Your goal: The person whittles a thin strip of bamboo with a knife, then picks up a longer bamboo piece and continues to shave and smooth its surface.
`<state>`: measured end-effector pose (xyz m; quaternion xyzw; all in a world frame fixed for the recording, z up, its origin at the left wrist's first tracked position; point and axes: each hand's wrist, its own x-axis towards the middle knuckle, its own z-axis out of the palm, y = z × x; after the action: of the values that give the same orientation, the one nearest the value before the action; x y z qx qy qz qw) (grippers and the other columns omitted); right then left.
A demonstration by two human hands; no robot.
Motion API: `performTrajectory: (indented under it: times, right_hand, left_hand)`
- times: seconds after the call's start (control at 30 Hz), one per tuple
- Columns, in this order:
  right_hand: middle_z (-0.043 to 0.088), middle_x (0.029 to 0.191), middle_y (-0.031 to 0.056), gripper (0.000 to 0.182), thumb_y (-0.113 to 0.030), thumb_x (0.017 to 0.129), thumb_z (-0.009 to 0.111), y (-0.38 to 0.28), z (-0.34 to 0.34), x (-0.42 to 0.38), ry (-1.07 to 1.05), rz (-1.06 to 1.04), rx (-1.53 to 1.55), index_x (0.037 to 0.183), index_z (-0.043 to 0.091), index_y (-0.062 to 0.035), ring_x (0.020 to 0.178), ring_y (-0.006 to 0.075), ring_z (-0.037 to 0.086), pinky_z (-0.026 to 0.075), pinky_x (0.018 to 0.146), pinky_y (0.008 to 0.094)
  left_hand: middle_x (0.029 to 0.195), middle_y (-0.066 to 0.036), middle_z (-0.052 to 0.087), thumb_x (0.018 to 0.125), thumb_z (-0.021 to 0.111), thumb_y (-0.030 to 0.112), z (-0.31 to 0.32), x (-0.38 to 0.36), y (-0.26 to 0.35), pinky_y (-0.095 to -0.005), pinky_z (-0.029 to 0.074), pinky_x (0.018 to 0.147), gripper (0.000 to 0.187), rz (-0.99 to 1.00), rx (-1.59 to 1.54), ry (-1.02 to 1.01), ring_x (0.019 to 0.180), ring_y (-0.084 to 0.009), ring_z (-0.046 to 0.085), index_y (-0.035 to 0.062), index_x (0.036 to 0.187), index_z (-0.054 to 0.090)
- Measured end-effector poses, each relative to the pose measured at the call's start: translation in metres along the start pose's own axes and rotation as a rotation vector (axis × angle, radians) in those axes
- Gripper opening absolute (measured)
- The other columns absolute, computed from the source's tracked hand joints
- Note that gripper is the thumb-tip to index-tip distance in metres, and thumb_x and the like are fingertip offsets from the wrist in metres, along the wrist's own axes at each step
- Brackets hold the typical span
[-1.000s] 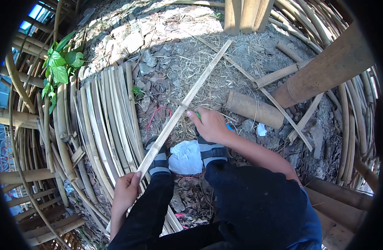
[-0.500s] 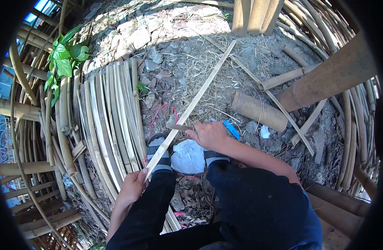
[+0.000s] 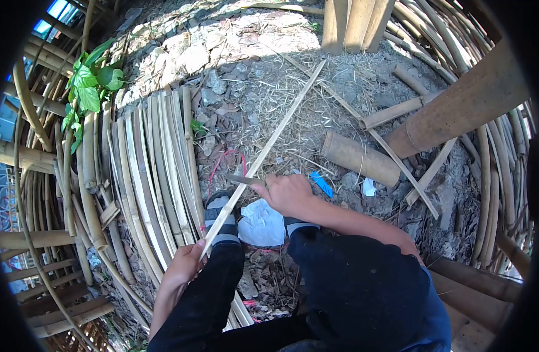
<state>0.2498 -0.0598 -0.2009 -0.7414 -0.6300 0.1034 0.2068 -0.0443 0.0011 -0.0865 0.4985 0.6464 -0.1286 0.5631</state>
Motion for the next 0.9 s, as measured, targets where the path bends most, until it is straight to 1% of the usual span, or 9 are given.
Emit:
performTrajectory:
  times: [0.07, 0.17, 0.3, 0.37, 0.5, 0.63, 0.7, 0.83, 0.9]
  right_hand:
    - [0.060, 0.051, 0.0145, 0.056, -0.049, 0.099, 0.048, -0.016, 0.002, -0.008, -0.024, -0.123, 0.008, 0.072, 0.064, -0.0028, 0.046, 0.0324, 0.063, 0.050, 0.044, 0.0453]
    - [0.061, 0.054, 0.0136, 0.060, -0.052, 0.099, 0.046, 0.005, 0.001, 0.004, 0.019, -0.119, -0.036, 0.071, 0.064, -0.0027, 0.047, 0.0307, 0.065, 0.050, 0.042, 0.0439]
    - [0.065, 0.059, 0.0165, 0.062, -0.053, 0.100, 0.044, 0.053, -0.014, 0.029, 0.031, 0.045, -0.073, 0.069, 0.066, -0.0032, 0.052, 0.0358, 0.066, 0.053, 0.048, 0.0454]
    - [0.063, 0.057, 0.0182, 0.060, -0.051, 0.099, 0.046, 0.049, -0.011, 0.030, 0.028, 0.060, -0.061, 0.071, 0.065, -0.0023, 0.052, 0.0366, 0.065, 0.052, 0.047, 0.0457]
    - [0.064, 0.059, 0.0198, 0.061, -0.050, 0.101, 0.042, 0.018, -0.016, 0.013, -0.140, -0.041, 0.001, 0.072, 0.066, -0.0017, 0.055, 0.0371, 0.066, 0.052, 0.051, 0.0481]
    - [0.064, 0.061, 0.0202, 0.062, -0.049, 0.102, 0.039, 0.072, -0.013, 0.036, -0.034, 0.072, -0.001, 0.073, 0.067, -0.0013, 0.059, 0.0380, 0.067, 0.053, 0.055, 0.0498]
    - [0.063, 0.060, 0.0202, 0.064, -0.050, 0.103, 0.038, 0.096, -0.026, 0.050, -0.024, 0.205, -0.114, 0.073, 0.067, -0.0011, 0.058, 0.0383, 0.066, 0.053, 0.055, 0.0505]
    - [0.067, 0.065, 0.0184, 0.066, -0.051, 0.102, 0.037, 0.068, -0.041, 0.040, -0.104, 0.197, -0.093, 0.072, 0.071, -0.0025, 0.062, 0.0383, 0.068, 0.055, 0.060, 0.0503]
    - [0.066, 0.064, 0.0180, 0.066, -0.052, 0.102, 0.038, 0.035, -0.035, 0.020, -0.262, 0.059, 0.029, 0.071, 0.070, -0.0030, 0.063, 0.0372, 0.069, 0.055, 0.060, 0.0496]
  left_hand:
    - [0.051, 0.003, 0.042, 0.104, 0.046, 0.046, 0.000, 0.005, -0.005, -0.0247, 0.027, 0.038, 0.052, -0.019, -0.036, -0.034, 0.039, -0.0080, 0.036, 0.0068, 0.072, 0.056]
    - [0.049, 0.003, 0.041, 0.104, 0.045, 0.046, -0.003, 0.005, -0.011, -0.0249, 0.026, 0.037, 0.052, -0.055, -0.089, -0.092, 0.037, -0.0086, 0.035, 0.0075, 0.070, 0.055]
    - [0.045, 0.002, 0.039, 0.104, 0.046, 0.046, 0.000, 0.005, -0.008, -0.0255, 0.025, 0.035, 0.052, -0.085, -0.148, -0.138, 0.035, -0.0095, 0.035, 0.0077, 0.068, 0.053]
    - [0.046, 0.003, 0.039, 0.104, 0.046, 0.045, -0.001, 0.007, -0.008, -0.0252, 0.025, 0.035, 0.052, -0.103, -0.191, -0.162, 0.035, -0.0096, 0.035, 0.0077, 0.068, 0.053]
    - [0.046, 0.003, 0.039, 0.104, 0.047, 0.045, -0.003, 0.007, -0.010, -0.0247, 0.025, 0.036, 0.051, -0.114, -0.254, -0.221, 0.037, -0.0092, 0.035, 0.0086, 0.068, 0.052]
    - [0.047, 0.003, 0.039, 0.104, 0.047, 0.044, -0.003, 0.005, -0.011, -0.0246, 0.025, 0.037, 0.050, -0.101, -0.256, -0.219, 0.038, -0.0091, 0.036, 0.0090, 0.068, 0.051]
    - [0.047, 0.003, 0.038, 0.104, 0.048, 0.044, -0.003, 0.006, -0.013, -0.0243, 0.025, 0.037, 0.050, -0.086, -0.259, -0.218, 0.038, -0.0089, 0.036, 0.0091, 0.069, 0.051]
    - [0.047, 0.003, 0.038, 0.104, 0.048, 0.044, -0.002, 0.005, -0.009, -0.0239, 0.025, 0.037, 0.049, -0.123, -0.271, -0.209, 0.038, -0.0088, 0.036, 0.0092, 0.069, 0.052]
    - [0.047, 0.003, 0.038, 0.104, 0.048, 0.044, -0.002, 0.006, -0.010, -0.0236, 0.025, 0.038, 0.049, -0.128, -0.278, -0.210, 0.039, -0.0086, 0.035, 0.0096, 0.069, 0.051]
